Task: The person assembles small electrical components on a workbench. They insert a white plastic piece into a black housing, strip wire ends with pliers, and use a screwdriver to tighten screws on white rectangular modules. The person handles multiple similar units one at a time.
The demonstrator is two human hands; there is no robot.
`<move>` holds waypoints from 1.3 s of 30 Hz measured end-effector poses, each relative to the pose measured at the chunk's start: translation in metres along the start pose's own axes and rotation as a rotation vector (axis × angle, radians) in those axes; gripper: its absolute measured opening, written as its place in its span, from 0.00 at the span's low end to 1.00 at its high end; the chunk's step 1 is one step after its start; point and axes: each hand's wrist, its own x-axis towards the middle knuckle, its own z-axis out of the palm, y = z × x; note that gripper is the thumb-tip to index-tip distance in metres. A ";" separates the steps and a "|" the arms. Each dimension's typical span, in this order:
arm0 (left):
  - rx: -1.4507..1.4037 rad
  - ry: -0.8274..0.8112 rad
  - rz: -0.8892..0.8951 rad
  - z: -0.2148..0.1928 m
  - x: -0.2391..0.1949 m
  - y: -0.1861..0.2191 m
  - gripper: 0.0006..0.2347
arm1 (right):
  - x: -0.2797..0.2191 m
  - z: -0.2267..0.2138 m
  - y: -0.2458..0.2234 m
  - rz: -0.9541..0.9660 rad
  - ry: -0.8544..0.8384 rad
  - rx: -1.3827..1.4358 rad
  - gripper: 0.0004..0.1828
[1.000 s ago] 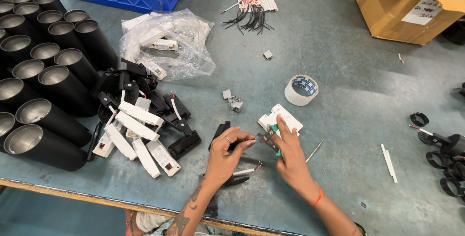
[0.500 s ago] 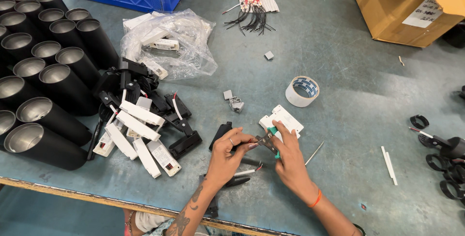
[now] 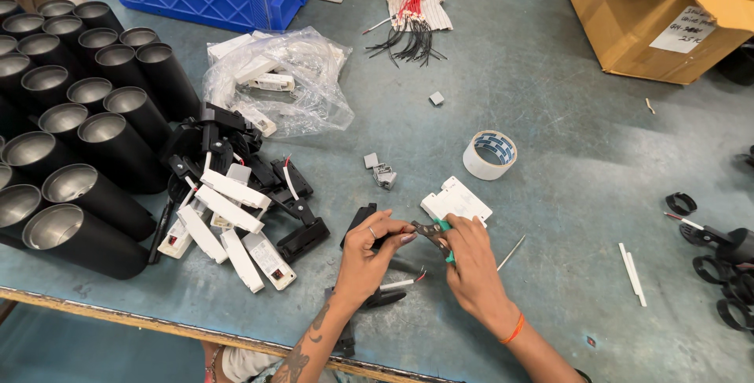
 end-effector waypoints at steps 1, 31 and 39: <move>0.002 0.003 -0.008 0.000 0.000 0.000 0.04 | 0.000 0.000 0.000 -0.009 0.006 -0.004 0.20; 0.175 0.082 0.066 0.004 0.000 0.007 0.05 | 0.001 0.001 0.002 0.040 -0.014 -0.120 0.29; 0.238 0.077 0.089 0.005 -0.001 0.009 0.06 | 0.003 -0.001 -0.002 0.025 0.009 -0.177 0.26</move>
